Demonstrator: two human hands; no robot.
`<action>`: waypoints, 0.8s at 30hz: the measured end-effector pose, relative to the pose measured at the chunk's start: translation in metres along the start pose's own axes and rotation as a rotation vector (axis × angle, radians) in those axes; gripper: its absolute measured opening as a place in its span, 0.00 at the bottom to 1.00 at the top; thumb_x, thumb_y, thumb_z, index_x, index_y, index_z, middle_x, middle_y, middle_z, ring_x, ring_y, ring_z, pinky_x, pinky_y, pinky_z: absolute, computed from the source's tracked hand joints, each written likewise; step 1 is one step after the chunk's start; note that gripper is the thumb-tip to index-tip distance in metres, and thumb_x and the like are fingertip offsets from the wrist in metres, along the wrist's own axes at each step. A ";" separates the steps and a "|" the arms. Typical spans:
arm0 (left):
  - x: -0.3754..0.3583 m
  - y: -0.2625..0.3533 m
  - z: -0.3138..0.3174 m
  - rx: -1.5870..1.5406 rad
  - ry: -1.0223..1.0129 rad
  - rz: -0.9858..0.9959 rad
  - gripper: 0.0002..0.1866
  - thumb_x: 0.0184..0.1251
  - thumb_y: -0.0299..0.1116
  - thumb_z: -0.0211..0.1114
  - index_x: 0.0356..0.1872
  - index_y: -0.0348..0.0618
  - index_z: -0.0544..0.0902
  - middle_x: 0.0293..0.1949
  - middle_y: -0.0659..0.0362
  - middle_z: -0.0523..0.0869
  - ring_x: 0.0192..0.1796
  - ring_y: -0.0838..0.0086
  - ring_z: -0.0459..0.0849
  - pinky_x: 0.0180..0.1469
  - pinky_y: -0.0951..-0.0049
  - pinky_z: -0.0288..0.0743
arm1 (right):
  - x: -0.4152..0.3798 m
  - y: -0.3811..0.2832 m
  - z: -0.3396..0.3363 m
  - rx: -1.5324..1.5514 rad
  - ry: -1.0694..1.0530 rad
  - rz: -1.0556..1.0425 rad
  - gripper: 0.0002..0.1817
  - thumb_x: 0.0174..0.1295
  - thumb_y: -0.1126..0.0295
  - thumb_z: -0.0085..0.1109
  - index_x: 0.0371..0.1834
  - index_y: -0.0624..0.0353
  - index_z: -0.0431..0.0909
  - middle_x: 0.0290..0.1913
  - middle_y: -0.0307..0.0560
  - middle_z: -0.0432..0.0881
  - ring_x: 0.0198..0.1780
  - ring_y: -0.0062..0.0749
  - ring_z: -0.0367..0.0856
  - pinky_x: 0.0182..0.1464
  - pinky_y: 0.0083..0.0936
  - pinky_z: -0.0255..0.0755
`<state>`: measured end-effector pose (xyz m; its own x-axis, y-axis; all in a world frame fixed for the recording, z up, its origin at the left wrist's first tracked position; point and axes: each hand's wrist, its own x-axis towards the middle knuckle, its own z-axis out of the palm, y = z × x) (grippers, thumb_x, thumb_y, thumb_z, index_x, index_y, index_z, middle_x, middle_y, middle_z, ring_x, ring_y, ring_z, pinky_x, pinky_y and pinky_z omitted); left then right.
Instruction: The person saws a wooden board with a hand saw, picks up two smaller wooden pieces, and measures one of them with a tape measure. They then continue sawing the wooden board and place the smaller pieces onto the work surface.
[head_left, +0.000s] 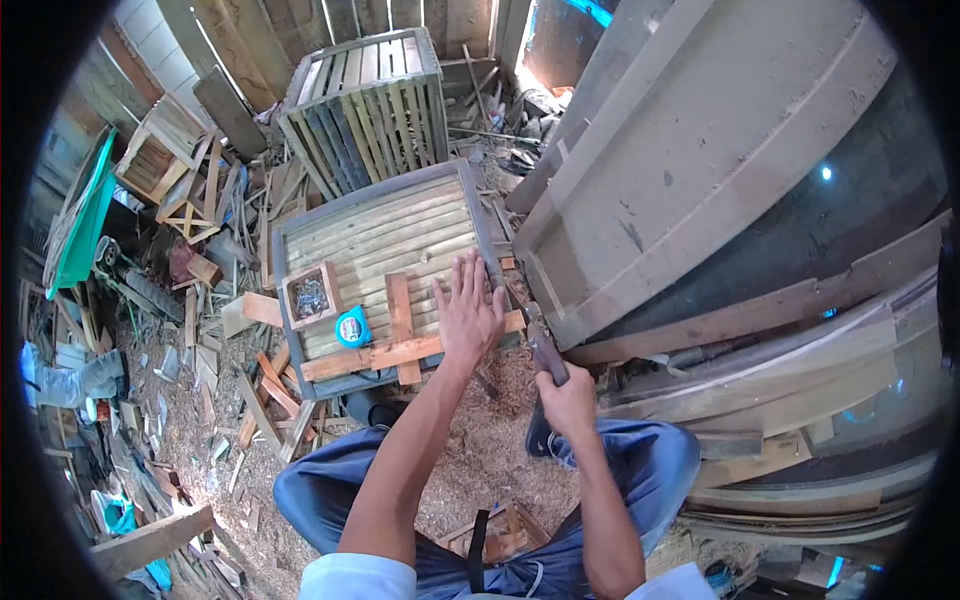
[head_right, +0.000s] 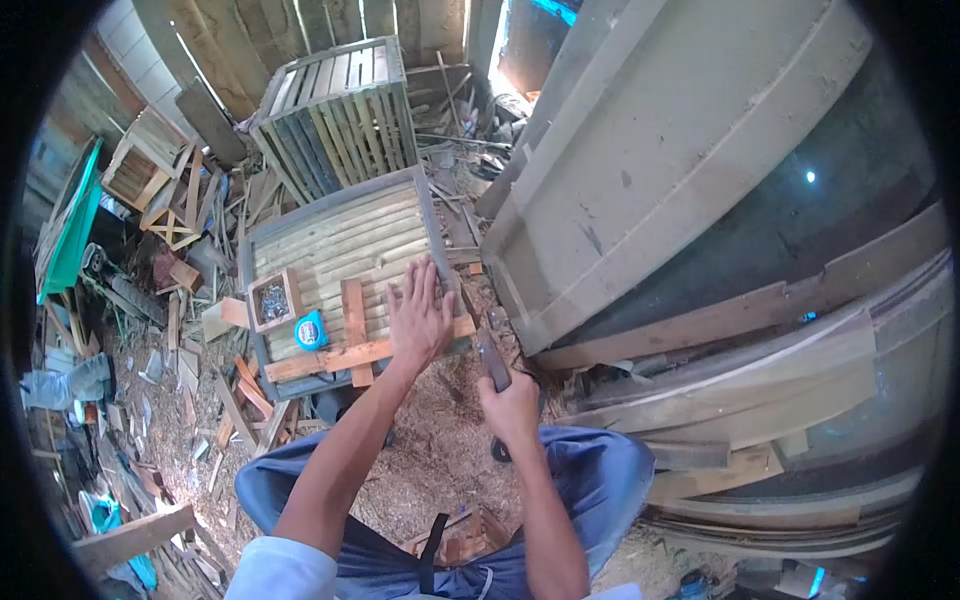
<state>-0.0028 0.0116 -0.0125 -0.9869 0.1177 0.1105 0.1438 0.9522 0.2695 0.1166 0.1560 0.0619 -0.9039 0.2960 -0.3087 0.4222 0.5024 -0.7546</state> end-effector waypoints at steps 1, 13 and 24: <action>0.002 0.004 0.000 -0.017 -0.008 -0.008 0.33 0.76 0.52 0.41 0.76 0.43 0.57 0.79 0.60 0.51 0.80 0.64 0.48 0.77 0.42 0.39 | 0.001 0.000 -0.011 -0.003 -0.026 0.030 0.15 0.56 0.63 0.61 0.32 0.68 0.80 0.21 0.60 0.80 0.27 0.52 0.83 0.34 0.41 0.73; -0.007 -0.002 -0.014 -0.380 0.054 0.193 0.23 0.65 0.44 0.58 0.56 0.40 0.73 0.58 0.51 0.75 0.65 0.57 0.70 0.70 0.48 0.55 | 0.003 -0.034 -0.092 0.015 0.054 -0.324 0.17 0.61 0.61 0.61 0.33 0.69 0.80 0.20 0.62 0.77 0.24 0.56 0.80 0.30 0.42 0.71; -0.015 -0.003 -0.042 -0.145 -0.075 0.721 0.24 0.66 0.41 0.64 0.61 0.46 0.73 0.48 0.54 0.76 0.54 0.60 0.75 0.57 0.61 0.71 | 0.003 -0.041 -0.099 0.099 0.102 -0.466 0.20 0.72 0.56 0.49 0.35 0.65 0.77 0.28 0.66 0.79 0.37 0.67 0.79 0.37 0.49 0.69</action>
<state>0.0149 -0.0044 0.0252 -0.6455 0.7238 0.2439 0.7615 0.5852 0.2787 0.1029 0.2165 0.1493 -0.9819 0.1383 0.1296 -0.0390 0.5217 -0.8522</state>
